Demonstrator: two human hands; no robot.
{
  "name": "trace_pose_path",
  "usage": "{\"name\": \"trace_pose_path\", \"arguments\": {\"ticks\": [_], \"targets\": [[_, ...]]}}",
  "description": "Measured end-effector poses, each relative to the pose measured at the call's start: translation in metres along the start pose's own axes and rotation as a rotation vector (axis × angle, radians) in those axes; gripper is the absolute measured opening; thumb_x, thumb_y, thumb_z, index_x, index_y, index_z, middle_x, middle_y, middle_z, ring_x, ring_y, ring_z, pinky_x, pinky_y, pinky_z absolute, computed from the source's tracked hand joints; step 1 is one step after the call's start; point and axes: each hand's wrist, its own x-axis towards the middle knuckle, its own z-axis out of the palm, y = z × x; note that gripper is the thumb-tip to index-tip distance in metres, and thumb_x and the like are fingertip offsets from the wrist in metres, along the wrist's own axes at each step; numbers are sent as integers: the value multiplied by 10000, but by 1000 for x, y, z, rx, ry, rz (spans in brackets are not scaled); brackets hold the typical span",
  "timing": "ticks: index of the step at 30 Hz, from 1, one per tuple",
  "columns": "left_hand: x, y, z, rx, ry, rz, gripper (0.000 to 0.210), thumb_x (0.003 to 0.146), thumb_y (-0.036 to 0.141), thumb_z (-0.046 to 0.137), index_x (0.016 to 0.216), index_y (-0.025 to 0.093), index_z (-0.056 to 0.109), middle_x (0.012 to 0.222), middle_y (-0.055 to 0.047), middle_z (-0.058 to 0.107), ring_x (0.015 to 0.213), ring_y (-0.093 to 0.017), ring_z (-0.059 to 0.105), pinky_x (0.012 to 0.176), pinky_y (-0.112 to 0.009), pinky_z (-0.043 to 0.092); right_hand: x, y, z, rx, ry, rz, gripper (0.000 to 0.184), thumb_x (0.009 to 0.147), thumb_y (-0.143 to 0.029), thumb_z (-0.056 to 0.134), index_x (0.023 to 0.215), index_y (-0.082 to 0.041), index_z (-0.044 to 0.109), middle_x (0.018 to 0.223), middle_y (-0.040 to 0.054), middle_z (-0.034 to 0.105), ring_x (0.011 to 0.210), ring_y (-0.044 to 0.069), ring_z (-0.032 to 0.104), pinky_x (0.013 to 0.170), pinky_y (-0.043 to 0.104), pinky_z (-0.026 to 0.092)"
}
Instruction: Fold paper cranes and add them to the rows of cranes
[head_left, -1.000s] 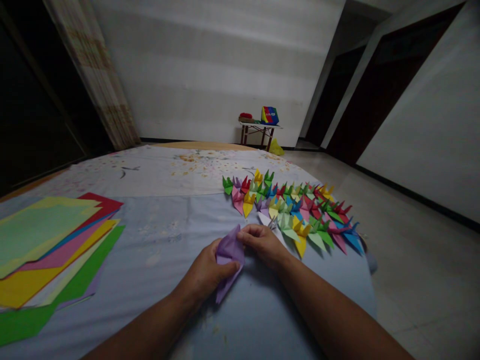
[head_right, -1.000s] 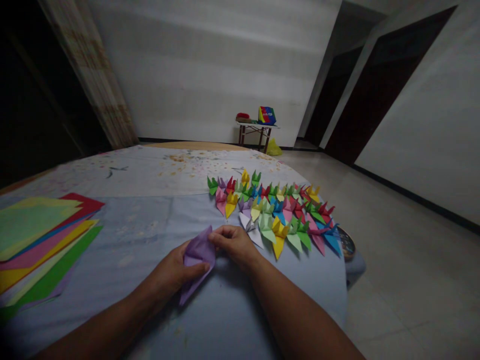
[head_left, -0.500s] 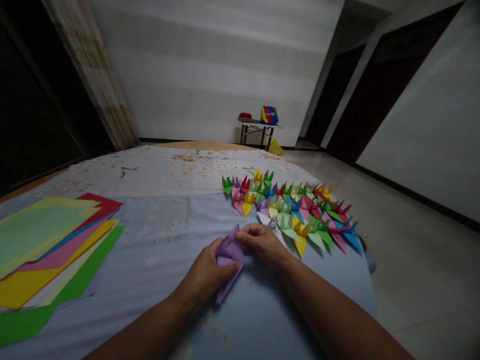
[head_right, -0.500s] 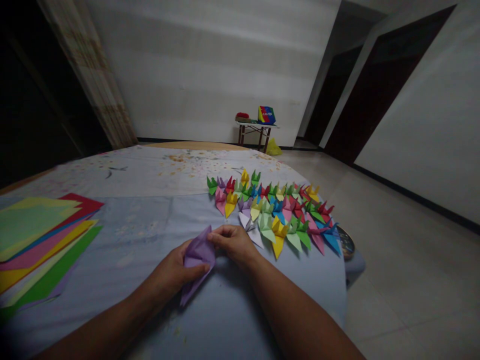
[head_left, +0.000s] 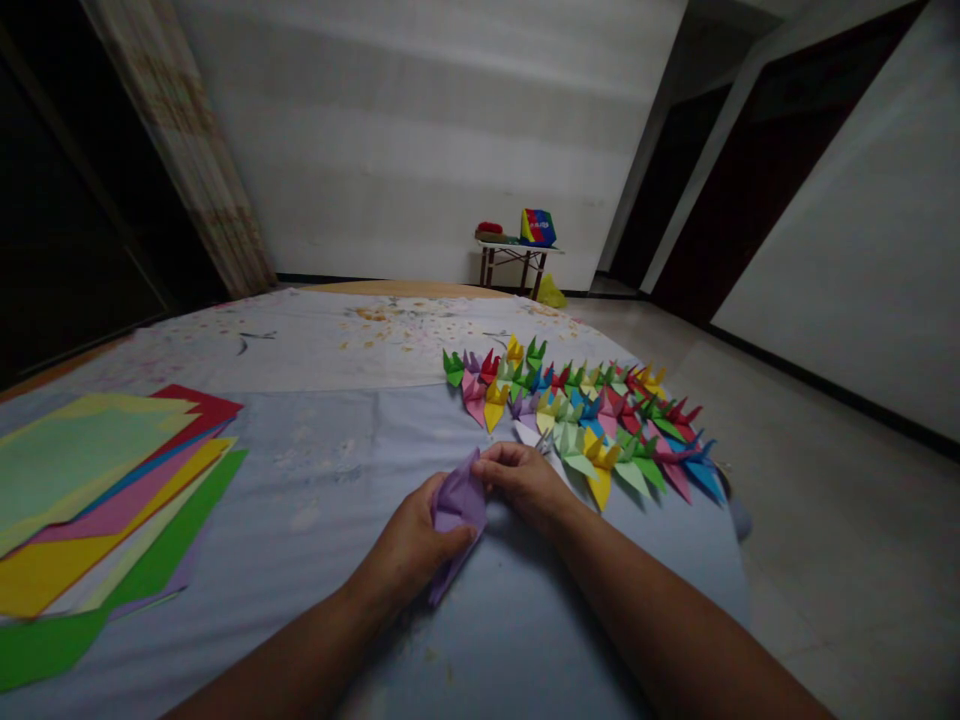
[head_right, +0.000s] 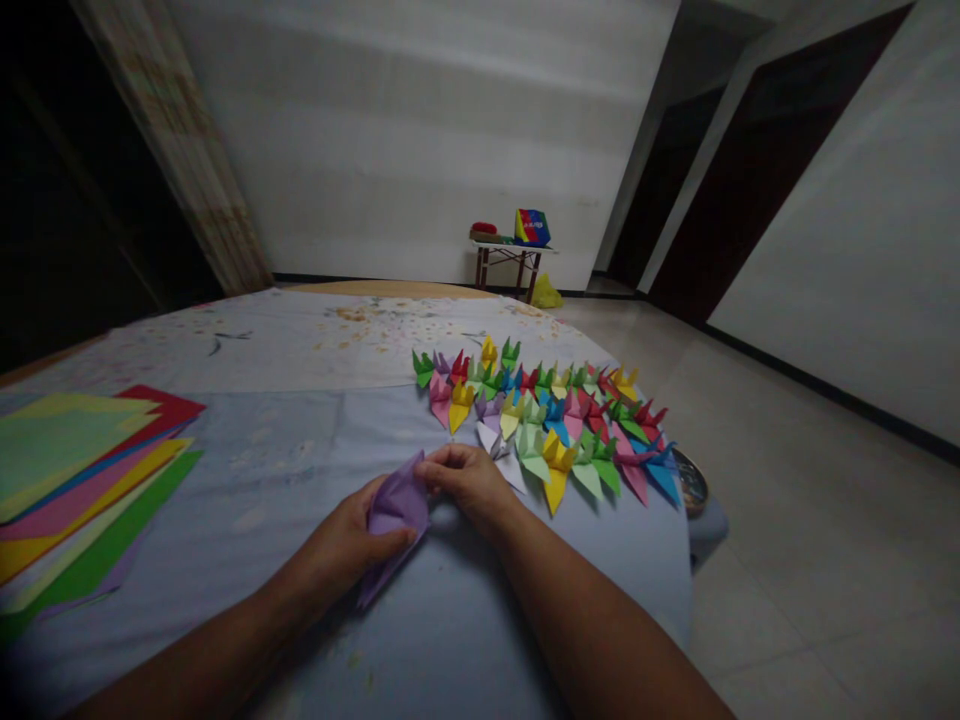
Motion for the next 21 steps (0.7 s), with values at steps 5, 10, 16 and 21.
{"name": "trace_pose_path", "arguments": {"ticks": [5, 10, 16, 21], "targets": [[-1, 3, 0, 4, -9, -15, 454, 585, 113, 611, 1033, 173, 582, 891, -49, 668, 779, -196, 605, 702, -278, 450, 0, 0, 0, 28, 3, 5, 285, 516, -317, 800, 611, -131, 606, 530, -34, 576, 479, 61, 473, 518, 204, 349], [-2, 3, 1, 39, -30, -13, 418, 598, 107, 601, 1009, 173, 577, 877, -40, 661, 776, -189, 596, 692, -266, 442, 0, -2, 0, 74, 5, -5, 271, 523, -286, 799, 642, -125, 617, 540, -34, 582, 477, 57, 471, 516, 201, 343], [-2, 3, 1, 54, -34, 4, 407, 595, 114, 603, 998, 167, 578, 845, -32, 653, 750, -181, 591, 672, -254, 438, -1, -4, 1, 109, -4, 14, 265, 507, -260, 809, 611, -132, 602, 535, -35, 587, 476, 60, 478, 516, 204, 340], [-3, 3, 1, 60, -33, -6, 432, 604, 126, 608, 1031, 168, 565, 851, -28, 655, 755, -181, 593, 677, -256, 442, -2, -6, 2, 100, -6, 3, 255, 510, -257, 809, 607, -135, 607, 542, -33, 587, 492, 63, 485, 526, 205, 345]]}}
